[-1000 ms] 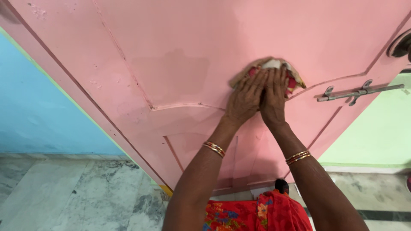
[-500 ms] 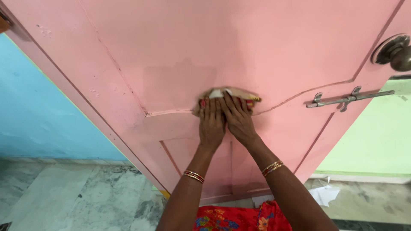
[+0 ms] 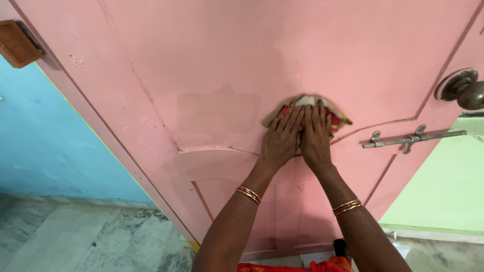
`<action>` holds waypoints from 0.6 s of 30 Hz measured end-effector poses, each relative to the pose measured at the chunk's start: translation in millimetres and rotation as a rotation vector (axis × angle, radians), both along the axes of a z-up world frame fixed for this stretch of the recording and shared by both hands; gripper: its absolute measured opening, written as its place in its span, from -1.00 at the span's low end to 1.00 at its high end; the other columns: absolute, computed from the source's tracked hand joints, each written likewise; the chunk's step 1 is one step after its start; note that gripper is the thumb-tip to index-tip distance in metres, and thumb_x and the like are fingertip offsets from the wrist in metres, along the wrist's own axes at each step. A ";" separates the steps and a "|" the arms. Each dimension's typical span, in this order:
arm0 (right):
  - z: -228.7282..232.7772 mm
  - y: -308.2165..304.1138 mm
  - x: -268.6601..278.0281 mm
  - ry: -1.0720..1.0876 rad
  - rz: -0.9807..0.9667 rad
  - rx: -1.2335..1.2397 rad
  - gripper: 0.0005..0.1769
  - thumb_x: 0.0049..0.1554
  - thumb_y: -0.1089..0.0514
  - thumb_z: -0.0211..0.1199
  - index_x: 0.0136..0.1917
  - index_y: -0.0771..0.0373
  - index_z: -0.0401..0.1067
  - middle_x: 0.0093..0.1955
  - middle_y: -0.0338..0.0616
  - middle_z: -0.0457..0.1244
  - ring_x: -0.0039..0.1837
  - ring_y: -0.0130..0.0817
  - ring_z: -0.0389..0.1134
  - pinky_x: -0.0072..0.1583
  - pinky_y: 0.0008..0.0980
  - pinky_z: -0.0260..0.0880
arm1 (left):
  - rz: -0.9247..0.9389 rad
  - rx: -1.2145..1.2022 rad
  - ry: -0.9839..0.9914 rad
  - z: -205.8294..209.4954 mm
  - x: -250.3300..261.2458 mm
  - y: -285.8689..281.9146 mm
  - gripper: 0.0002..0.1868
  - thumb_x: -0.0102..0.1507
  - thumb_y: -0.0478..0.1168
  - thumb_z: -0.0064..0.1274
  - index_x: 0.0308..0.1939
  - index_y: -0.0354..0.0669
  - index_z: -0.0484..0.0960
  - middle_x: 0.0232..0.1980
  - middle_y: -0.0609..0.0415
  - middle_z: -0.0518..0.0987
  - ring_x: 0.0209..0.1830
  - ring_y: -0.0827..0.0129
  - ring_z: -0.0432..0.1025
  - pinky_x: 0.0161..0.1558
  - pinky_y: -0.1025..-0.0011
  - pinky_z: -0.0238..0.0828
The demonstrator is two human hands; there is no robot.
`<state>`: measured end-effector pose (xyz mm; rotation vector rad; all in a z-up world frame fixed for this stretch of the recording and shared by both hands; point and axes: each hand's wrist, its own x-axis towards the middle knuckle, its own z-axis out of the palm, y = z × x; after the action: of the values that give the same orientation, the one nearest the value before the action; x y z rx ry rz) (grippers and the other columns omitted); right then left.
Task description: The person wipes the surface of a pink door using a cloth. They move the cloth in circular and back-and-forth motions across the door panels, covering the area around the handle and latch.
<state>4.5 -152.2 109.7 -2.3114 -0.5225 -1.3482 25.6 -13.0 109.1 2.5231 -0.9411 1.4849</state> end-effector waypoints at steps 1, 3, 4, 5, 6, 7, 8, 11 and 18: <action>11.2 4.1 1.4 -0.009 0.005 0.021 -0.26 0.20 0.40 0.03 0.62 0.43 -0.01 0.68 0.33 -0.15 0.71 0.21 -0.21 0.60 0.27 -0.24 | 0.003 -0.006 -0.025 11.1 1.9 3.0 -0.36 0.42 -0.12 -0.13 0.57 -0.25 0.23 0.62 -0.02 0.22 0.65 0.23 0.05 0.60 0.18 -0.11; 30.9 14.8 4.3 -0.045 -0.015 0.029 -0.29 0.25 0.40 0.02 0.64 0.42 0.00 0.70 0.28 -0.14 0.73 0.17 -0.20 0.62 0.26 -0.24 | 0.002 -0.010 -0.045 31.6 5.8 12.1 -0.35 0.42 -0.11 -0.12 0.58 -0.21 0.20 0.63 0.01 0.20 0.66 0.26 0.04 0.60 0.19 -0.10; 39.6 20.4 5.5 -0.063 -0.025 0.033 -0.31 0.28 0.40 0.02 0.64 0.41 0.01 0.70 0.26 -0.14 0.74 0.15 -0.19 0.63 0.25 -0.24 | 0.001 -0.013 -0.054 40.6 7.2 17.4 -0.34 0.42 -0.11 -0.11 0.59 -0.20 0.19 0.64 0.02 0.19 0.66 0.28 0.04 0.60 0.19 -0.10; 47.7 26.4 7.1 -0.080 -0.027 0.027 -0.32 0.30 0.40 0.02 0.65 0.39 0.01 0.71 0.23 -0.13 0.74 0.13 -0.18 0.63 0.24 -0.24 | 0.001 -0.022 -0.058 48.7 8.5 23.3 -0.33 0.41 -0.10 -0.10 0.59 -0.19 0.19 0.64 0.02 0.19 0.66 0.28 0.04 0.60 0.19 -0.09; 54.1 33.3 8.2 -0.095 -0.028 0.022 -0.34 0.32 0.40 0.02 0.66 0.37 0.01 0.72 0.20 -0.12 0.75 0.11 -0.17 0.64 0.24 -0.24 | 0.003 -0.030 -0.060 55.0 9.0 30.5 -0.33 0.41 -0.09 -0.10 0.59 -0.18 0.19 0.64 0.02 0.19 0.66 0.28 0.04 0.60 0.19 -0.09; 59.0 40.5 8.6 -0.111 -0.028 0.017 -0.35 0.35 0.39 0.02 0.67 0.36 0.01 0.72 0.16 -0.12 0.75 0.09 -0.17 0.65 0.23 -0.24 | 0.004 -0.039 -0.062 59.4 8.5 38.6 -0.33 0.41 -0.08 -0.09 0.59 -0.18 0.19 0.64 0.02 0.19 0.66 0.28 0.04 0.60 0.18 -0.08; 63.7 47.7 9.5 -0.129 -0.006 0.003 -0.33 0.33 0.38 0.04 0.66 0.36 0.02 0.71 0.17 -0.12 0.74 0.10 -0.16 0.64 0.24 -0.24 | 0.010 -0.044 -0.072 63.3 8.1 47.7 -0.32 0.41 -0.07 -0.08 0.58 -0.18 0.19 0.64 0.02 0.19 0.66 0.27 0.04 0.59 0.17 -0.07; 69.7 71.8 12.0 -0.166 0.043 -0.031 -0.29 0.27 0.35 0.09 0.64 0.34 0.04 0.70 0.16 -0.11 0.72 0.12 -0.15 0.62 0.25 -0.26 | 0.040 -0.062 -0.102 69.5 6.2 76.8 -0.31 0.40 -0.06 -0.05 0.58 -0.19 0.20 0.63 0.02 0.19 0.65 0.24 0.04 0.57 0.12 -0.05; 42.2 113.2 8.5 -0.169 0.068 -0.115 -0.32 0.20 0.29 0.18 0.57 0.33 0.15 0.67 0.09 -0.03 0.66 0.05 -0.02 0.61 0.20 -0.17 | 0.122 -0.109 -0.031 34.0 -9.1 121.3 -0.35 0.41 -0.05 -0.05 0.53 -0.26 0.26 0.58 -0.10 0.25 0.62 0.10 0.08 0.55 0.04 -0.02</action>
<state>13.0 -39.0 151.9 -2.2580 -0.7427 -1.5246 16.5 108.2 143.1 2.5269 -0.6999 1.5657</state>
